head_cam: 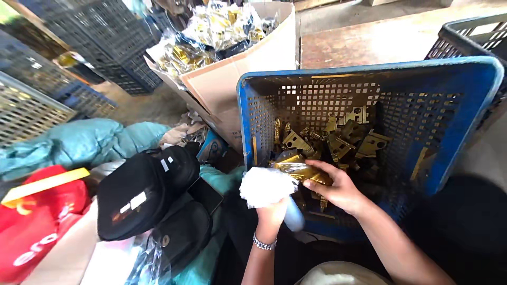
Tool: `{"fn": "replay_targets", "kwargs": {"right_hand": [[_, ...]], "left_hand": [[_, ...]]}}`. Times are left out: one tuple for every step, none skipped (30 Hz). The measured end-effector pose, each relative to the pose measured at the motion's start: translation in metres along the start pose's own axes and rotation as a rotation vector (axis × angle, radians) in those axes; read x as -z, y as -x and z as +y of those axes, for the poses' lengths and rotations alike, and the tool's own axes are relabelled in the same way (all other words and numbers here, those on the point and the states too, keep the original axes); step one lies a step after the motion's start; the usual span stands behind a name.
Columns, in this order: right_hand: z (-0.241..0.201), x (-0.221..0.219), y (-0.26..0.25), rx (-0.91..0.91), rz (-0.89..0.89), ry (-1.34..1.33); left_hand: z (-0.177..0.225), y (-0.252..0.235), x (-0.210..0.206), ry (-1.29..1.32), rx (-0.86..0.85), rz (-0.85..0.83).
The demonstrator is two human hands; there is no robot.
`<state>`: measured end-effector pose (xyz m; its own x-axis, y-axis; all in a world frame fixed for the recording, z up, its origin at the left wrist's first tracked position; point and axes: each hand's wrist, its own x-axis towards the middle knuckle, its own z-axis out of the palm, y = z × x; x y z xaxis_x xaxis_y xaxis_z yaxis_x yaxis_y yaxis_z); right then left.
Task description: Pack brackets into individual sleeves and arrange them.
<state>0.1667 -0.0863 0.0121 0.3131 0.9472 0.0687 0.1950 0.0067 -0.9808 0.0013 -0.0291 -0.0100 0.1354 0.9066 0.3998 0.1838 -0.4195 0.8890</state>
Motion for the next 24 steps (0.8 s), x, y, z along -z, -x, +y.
{"fn": "replay_targets", "kwargs": {"right_hand": [[0.002,-0.002,-0.002,0.093,0.085,0.12],[0.007,-0.004,-0.006,0.198,0.159,0.225],[0.011,-0.006,-0.009,0.264,0.186,0.305],[0.011,-0.005,-0.009,0.259,0.139,0.366],[0.005,0.002,-0.006,0.184,0.012,0.429],[-0.009,0.014,-0.006,0.026,-0.195,0.52],[-0.022,0.025,-0.011,-0.131,-0.411,0.626],[-0.03,0.034,-0.017,-0.234,-0.6,0.706],[-0.036,0.044,-0.02,-0.229,-0.709,0.73],[-0.044,0.056,-0.02,-0.134,-0.719,0.691],[-0.053,0.07,-0.02,0.036,-0.599,0.594],[-0.06,0.079,-0.022,0.251,-0.369,0.438],[-0.069,0.081,-0.031,0.403,-0.137,0.256],[-0.081,0.078,-0.043,0.477,0.046,0.102],[-0.088,0.073,-0.053,0.482,0.147,0.043],[-0.088,0.066,-0.057,0.447,0.141,0.092],[-0.082,0.055,-0.054,0.392,0.055,0.181],[-0.072,0.041,-0.047,0.324,-0.089,0.251],[-0.06,0.027,-0.038,0.245,-0.236,0.263],[-0.048,0.016,-0.031,0.152,-0.327,0.217],[-0.035,0.009,-0.026,0.084,-0.337,0.142],[-0.026,0.006,-0.023,0.021,-0.302,0.054],[-0.02,0.005,-0.021,-0.036,-0.262,-0.019],[-0.016,0.006,-0.019,-0.079,-0.238,-0.071]], "left_hand": [[0.01,0.007,0.002,-0.069,-0.011,-0.09],[0.021,0.015,0.004,-0.113,-0.041,-0.229],[0.029,0.022,0.005,-0.079,-0.074,-0.375],[0.034,0.026,0.003,0.001,-0.092,-0.471],[0.034,0.028,0.0,0.052,-0.106,-0.492],[0.031,0.026,-0.001,0.09,-0.066,-0.457],[0.025,0.021,0.001,0.158,0.023,-0.375],[0.022,0.014,0.008,0.268,0.175,-0.305],[0.019,0.005,0.016,0.373,0.327,-0.247],[0.017,-0.003,0.023,0.451,0.437,-0.2],[0.017,-0.009,0.028,0.497,0.506,-0.171],[0.016,-0.011,0.031,0.509,0.533,-0.151],[0.015,-0.01,0.031,0.492,0.529,-0.132],[0.014,-0.007,0.028,0.457,0.501,-0.119],[0.012,-0.003,0.023,0.433,0.463,-0.113],[0.011,-0.001,0.016,0.423,0.423,-0.117],[0.013,0.0,0.01,0.41,0.392,-0.127],[0.019,-0.002,0.004,0.393,0.376,-0.142],[0.026,-0.005,0.0,0.366,0.366,-0.162],[0.037,-0.008,-0.002,0.313,0.388,-0.195],[0.047,-0.011,-0.002,0.267,0.402,-0.227],[0.045,-0.011,-0.002,0.256,0.35,-0.241],[0.038,-0.009,-0.003,0.271,0.292,-0.265],[0.03,-0.007,-0.003,0.322,0.245,-0.296]]}}
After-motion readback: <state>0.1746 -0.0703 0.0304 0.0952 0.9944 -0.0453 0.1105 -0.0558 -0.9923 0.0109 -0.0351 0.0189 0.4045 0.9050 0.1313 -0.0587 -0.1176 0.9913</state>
